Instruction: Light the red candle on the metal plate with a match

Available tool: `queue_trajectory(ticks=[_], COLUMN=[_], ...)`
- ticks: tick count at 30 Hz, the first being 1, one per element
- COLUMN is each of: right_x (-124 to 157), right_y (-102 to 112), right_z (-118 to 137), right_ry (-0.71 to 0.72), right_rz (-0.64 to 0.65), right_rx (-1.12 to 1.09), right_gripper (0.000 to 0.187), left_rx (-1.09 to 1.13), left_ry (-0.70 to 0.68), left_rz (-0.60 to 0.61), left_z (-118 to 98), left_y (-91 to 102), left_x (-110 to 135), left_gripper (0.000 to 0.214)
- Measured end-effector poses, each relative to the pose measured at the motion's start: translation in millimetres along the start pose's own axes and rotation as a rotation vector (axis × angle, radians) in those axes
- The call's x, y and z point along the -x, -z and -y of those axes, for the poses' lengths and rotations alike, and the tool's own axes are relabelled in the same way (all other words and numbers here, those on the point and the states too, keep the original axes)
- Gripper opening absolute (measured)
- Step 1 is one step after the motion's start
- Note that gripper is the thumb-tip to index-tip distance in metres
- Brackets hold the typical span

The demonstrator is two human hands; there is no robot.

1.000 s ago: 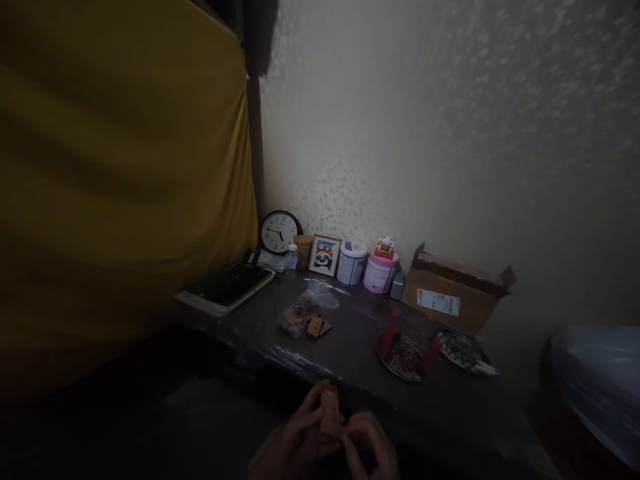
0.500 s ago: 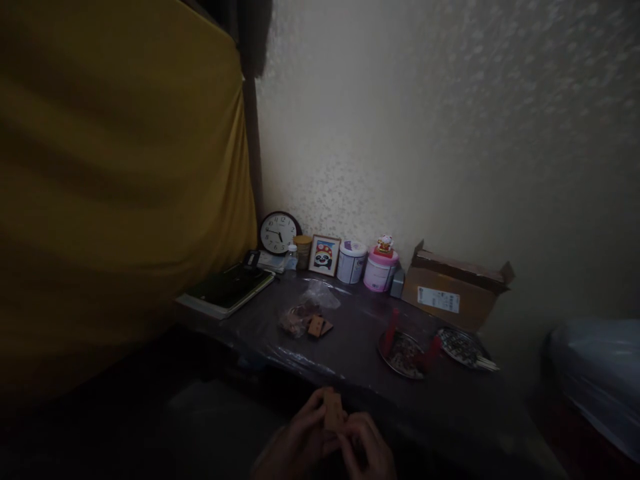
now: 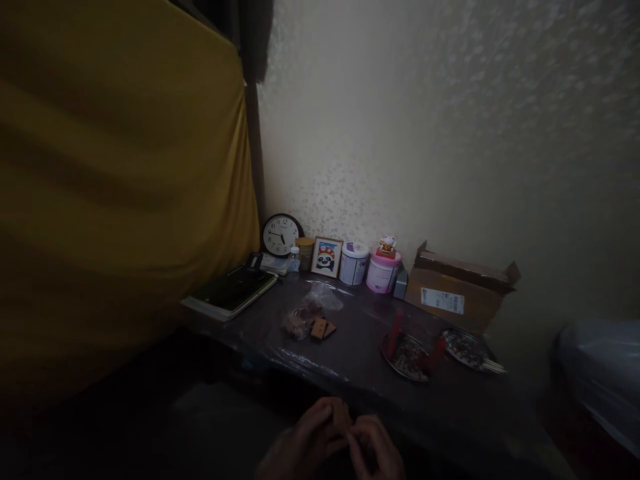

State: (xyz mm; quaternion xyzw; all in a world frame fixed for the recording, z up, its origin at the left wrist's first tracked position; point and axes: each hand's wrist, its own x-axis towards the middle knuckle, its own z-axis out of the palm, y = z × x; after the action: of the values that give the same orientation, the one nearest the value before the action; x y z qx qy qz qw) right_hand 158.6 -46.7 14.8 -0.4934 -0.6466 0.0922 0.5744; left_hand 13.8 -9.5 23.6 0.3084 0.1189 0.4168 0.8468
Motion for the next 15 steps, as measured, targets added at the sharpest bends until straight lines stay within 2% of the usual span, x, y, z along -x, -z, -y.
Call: queue_trajectory(ticks=[6,9,15], right_x=[1.1,1.2,0.1], right_y=[-0.7,-1.7,-4.1], right_z=[-2.9,-3.3,-0.3], right_ry=[-0.016,-0.016,-0.106], right_rz=[0.017,0.009,-0.038], right_rx=[-0.012,-0.043,-0.133], right_gripper=[0.013,0.014,0.017], left_rx=[0.048,0.032,0.006], left_ry=[0.085,0.075,0.067], left_rz=[-0.006,0.032,-0.016], left_z=[4.9,5.7,6.9], left_y=[-0.2,-2.4,0.5], left_x=[-3.0,-1.6,2.5], left_gripper=[0.035,0.035,0.036])
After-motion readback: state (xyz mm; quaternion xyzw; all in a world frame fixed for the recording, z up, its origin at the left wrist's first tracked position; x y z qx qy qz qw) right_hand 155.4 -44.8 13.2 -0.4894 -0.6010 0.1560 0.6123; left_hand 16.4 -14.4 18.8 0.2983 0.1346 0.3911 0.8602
